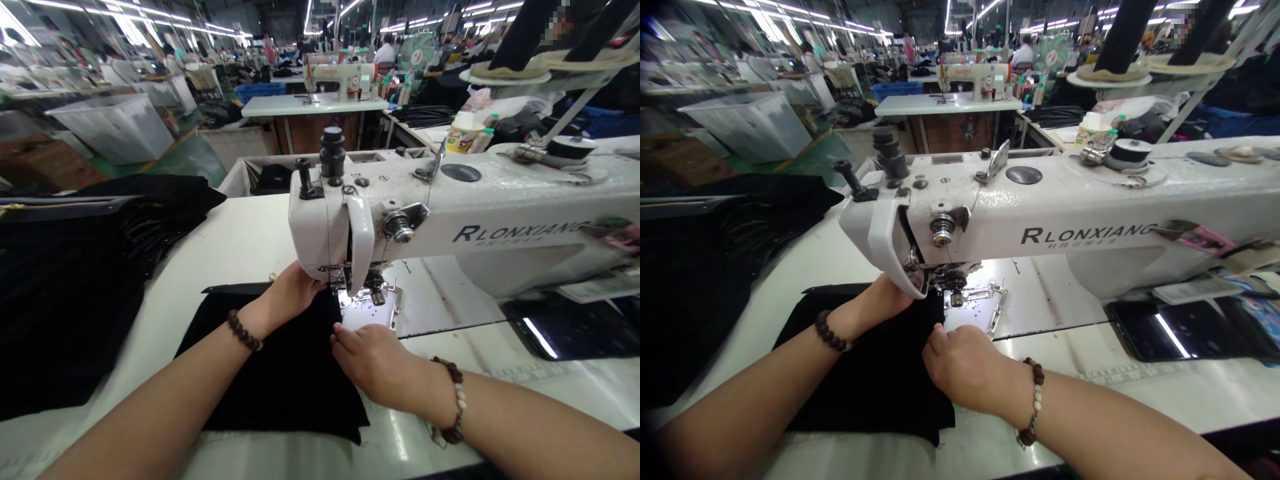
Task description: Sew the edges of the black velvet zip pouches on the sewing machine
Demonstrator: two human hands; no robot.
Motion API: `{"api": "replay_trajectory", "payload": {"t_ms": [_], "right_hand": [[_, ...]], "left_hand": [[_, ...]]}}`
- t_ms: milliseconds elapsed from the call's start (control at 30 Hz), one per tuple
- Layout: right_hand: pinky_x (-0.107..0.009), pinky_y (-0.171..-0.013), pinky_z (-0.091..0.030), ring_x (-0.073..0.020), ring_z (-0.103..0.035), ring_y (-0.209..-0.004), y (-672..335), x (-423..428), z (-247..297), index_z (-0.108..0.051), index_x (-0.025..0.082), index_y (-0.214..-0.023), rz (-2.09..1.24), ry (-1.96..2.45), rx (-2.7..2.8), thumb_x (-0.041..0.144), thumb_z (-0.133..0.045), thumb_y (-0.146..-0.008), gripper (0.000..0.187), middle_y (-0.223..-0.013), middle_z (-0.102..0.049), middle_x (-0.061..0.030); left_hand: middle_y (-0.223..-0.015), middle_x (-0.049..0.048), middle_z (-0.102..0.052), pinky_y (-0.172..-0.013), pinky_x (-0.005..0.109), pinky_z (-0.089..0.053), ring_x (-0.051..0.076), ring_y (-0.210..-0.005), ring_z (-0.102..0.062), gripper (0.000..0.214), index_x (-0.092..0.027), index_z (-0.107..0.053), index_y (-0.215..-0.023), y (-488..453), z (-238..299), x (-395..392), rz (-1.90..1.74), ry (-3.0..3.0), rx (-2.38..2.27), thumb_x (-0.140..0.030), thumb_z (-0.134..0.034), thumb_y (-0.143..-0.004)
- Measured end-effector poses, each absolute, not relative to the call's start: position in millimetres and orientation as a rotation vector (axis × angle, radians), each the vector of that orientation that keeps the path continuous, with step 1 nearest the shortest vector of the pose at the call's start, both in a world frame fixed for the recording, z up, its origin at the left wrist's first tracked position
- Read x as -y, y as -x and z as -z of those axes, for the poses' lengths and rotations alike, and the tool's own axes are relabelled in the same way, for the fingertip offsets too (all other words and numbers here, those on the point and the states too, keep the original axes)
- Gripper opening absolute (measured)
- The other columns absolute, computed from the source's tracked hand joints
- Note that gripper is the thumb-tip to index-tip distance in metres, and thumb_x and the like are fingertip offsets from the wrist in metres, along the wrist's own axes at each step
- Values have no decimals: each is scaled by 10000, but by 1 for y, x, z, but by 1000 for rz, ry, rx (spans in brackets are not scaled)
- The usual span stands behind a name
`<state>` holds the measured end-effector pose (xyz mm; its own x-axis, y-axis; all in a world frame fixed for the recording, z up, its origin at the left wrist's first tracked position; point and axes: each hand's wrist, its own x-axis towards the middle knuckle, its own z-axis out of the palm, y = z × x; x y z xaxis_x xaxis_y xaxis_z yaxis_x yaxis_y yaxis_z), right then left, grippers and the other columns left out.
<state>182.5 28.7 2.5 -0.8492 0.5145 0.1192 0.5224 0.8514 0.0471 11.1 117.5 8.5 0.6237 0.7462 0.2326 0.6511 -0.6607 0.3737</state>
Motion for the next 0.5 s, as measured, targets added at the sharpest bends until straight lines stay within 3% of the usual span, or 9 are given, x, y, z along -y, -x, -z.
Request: {"api": "replay_trajectory", "payload": {"t_ms": [100, 300, 500], "right_hand": [[-288, -407, -313, -169, -552, -521, -183, -27, -1, -570, 77, -909, 174, 813, 2878, 76, -369, -807, 226, -943, -632, -186], [-278, -422, -306, -150, -519, -514, -181, -26, 4, -546, 123, -801, 151, 808, 2820, 93, -355, -829, 195, -853, -628, -128], [-278, -427, -303, -151, -512, -515, -178, -26, 2, -552, 121, -818, 100, 849, 2834, 77, -355, -810, 201, -824, -624, -110]], "left_hand": [[-1044, 154, -603, -875, 458, -444, 290, -1014, -548, 227, -83, -574, -970, -6, -5, -92, -450, -2718, -1211, -52, -458, -777], [-1175, 115, -558, -965, 459, -397, 221, -1102, -501, 361, -90, -516, -1116, 10, 14, -54, -398, -2903, -892, -9, -334, -814], [-1200, 113, -543, -987, 476, -369, 205, -1152, -463, 399, -106, -484, -1161, 16, 17, -61, -354, -2872, -840, -13, -311, -813]]}}
